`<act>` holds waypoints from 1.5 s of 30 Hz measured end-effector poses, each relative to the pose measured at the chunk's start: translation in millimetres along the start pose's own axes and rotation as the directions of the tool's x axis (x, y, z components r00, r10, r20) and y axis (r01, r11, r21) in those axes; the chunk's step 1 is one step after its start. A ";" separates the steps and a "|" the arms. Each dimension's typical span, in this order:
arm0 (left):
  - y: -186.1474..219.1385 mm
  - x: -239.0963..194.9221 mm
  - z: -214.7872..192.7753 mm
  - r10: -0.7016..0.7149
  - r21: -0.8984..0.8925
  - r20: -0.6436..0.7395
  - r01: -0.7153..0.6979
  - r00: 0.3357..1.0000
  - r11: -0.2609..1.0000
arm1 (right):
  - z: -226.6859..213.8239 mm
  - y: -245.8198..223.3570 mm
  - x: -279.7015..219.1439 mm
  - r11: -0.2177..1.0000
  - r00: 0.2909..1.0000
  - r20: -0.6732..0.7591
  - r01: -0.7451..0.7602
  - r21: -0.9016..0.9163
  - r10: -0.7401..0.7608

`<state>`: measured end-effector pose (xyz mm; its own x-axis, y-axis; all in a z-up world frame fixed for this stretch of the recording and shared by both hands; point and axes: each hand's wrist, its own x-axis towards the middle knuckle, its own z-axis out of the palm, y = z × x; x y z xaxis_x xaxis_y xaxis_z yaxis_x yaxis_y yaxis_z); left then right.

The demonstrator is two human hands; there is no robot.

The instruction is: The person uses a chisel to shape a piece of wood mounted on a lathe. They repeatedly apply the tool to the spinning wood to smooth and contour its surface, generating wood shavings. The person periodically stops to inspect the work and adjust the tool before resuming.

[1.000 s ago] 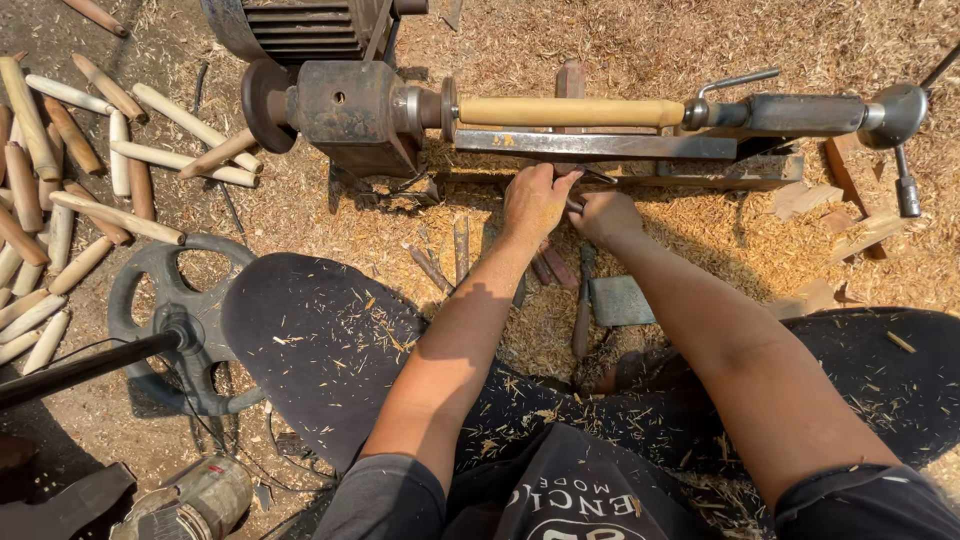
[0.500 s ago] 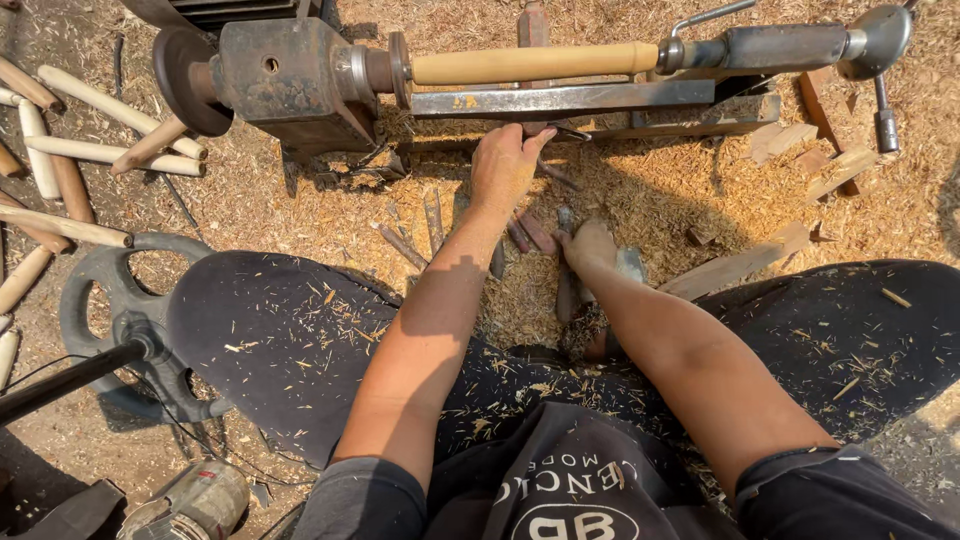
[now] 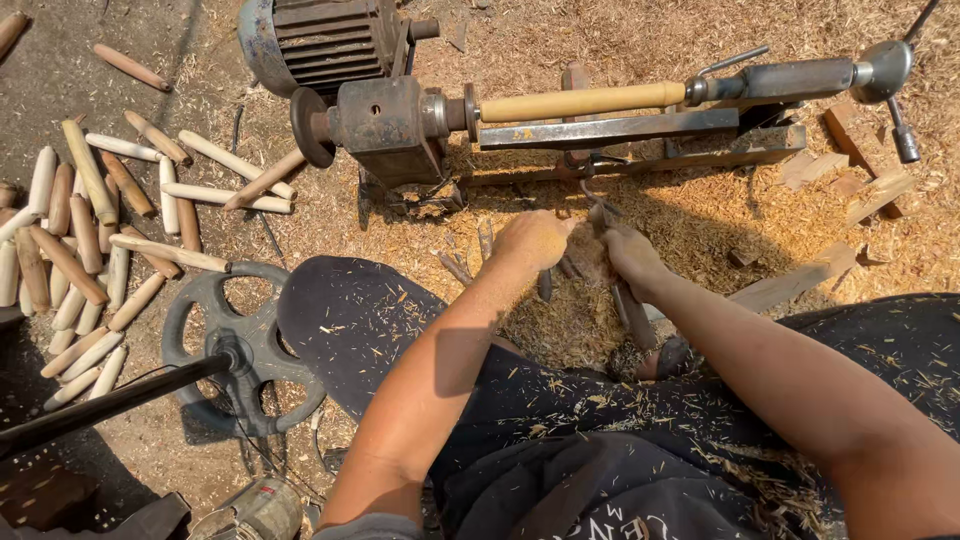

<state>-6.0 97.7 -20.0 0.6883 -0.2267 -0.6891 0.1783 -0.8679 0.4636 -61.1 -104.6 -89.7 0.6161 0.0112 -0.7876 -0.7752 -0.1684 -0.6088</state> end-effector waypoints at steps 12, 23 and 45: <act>-12.2 -20.7 -53.7 0.179 -0.948 -0.225 -0.258 0.958 0.186 | 96.3 -128.1 -59.2 0.721 0.890 0.315 0.022 0.692 -0.330; -19.0 -17.6 -61.7 0.002 -0.955 -0.062 -0.060 0.998 0.291 | 123.0 -132.7 -44.9 0.702 0.952 0.204 0.017 0.712 -0.230; -42.1 2.6 -89.0 -0.089 -0.941 -0.069 -0.035 0.994 0.336 | 171.2 -156.0 -13.6 0.741 0.991 0.051 0.057 0.669 -0.122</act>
<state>50.8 172.9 8.3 0.7167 -0.1178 -0.6873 0.6973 0.1325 0.7044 27.6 90.2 -0.3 0.6979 0.0818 -0.7115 -0.6331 0.5350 -0.5595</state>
